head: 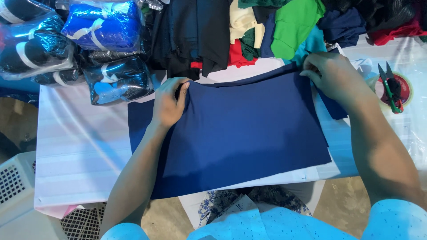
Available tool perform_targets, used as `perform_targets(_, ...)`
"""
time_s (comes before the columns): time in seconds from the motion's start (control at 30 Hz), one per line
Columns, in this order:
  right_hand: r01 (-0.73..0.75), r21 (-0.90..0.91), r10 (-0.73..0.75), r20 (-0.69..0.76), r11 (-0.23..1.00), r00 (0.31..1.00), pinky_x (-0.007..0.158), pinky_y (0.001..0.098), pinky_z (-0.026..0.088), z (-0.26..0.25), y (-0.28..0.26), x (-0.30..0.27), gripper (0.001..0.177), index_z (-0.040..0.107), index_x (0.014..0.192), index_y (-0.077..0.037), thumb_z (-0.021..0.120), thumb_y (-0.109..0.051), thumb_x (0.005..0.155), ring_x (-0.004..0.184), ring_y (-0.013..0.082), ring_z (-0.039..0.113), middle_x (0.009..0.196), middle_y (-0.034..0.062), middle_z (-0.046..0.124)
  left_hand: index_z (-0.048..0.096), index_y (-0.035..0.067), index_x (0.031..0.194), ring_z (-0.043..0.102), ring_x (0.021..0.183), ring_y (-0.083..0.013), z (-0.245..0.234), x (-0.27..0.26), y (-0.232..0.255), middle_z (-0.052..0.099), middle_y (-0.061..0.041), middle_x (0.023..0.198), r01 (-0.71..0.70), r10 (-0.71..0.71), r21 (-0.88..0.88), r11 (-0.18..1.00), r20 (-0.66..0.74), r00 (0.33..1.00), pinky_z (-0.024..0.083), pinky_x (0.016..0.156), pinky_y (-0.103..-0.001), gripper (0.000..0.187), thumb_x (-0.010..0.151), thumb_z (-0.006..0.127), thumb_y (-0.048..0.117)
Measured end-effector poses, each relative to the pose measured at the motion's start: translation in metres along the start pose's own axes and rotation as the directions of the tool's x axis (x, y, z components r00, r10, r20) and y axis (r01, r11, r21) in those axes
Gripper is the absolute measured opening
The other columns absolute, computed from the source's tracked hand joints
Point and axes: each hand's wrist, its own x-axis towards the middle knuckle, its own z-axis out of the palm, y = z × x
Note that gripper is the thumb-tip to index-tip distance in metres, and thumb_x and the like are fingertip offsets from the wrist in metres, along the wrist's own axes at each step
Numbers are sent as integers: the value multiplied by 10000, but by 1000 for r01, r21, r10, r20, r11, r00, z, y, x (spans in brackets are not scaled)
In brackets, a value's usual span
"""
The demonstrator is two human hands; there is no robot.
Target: Folding and organizing fabric garments on a table
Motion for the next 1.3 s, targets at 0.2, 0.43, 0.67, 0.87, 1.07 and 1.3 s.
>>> perform_targets(0.2,-39,125,46,-54,991,998,752,509,480,5,-15,14,63,655,1074,-67,658,-85,1014,872,410,661,981,176,716,661,7,1169,689,999,-299,2,-1,-1,703,-149,1085,79,-76,86,993,-41,996,535,882,-399,212,1083,548,165)
perform_targets(0.43,-29,-65,7,-313,997,950,684,598,508,39,-16,19,280,566,1193,-40,754,-109,998,873,491,623,1082,232,606,634,27,1180,633,1022,-335,4,-1,-1,687,-161,1086,117,-107,182,976,-64,992,509,866,-434,190,1081,529,151)
perform_targets(0.67,-263,-180,214,-251,948,944,647,514,619,42,-47,-15,292,592,1103,28,636,-261,1099,930,505,697,1027,233,584,646,48,1090,652,875,-384,2,3,6,652,-170,857,91,-74,135,987,-125,989,541,724,-480,80,1085,572,79)
perform_targets(0.87,-161,-94,113,-386,982,916,845,554,572,55,-42,-8,283,624,1056,69,739,-190,1070,987,539,632,1071,224,495,599,49,1110,606,842,-383,-2,1,11,578,-175,835,90,-83,49,995,-131,988,499,732,-485,113,1123,488,65)
perform_targets(1.07,-172,260,252,-315,950,915,788,587,516,66,-22,7,220,672,1048,15,824,-116,959,961,525,626,951,218,640,595,44,1115,617,885,-457,-7,3,11,606,-197,891,29,-44,-105,994,-145,988,506,763,-487,143,1140,458,79)
perform_targets(1.3,-72,417,274,-447,906,852,773,594,535,44,-38,-6,249,558,1216,22,751,-47,1074,1027,560,651,1009,300,654,577,67,1119,647,832,-411,-4,4,11,605,-177,871,14,-29,-108,994,-142,989,511,748,-474,182,1167,411,126)
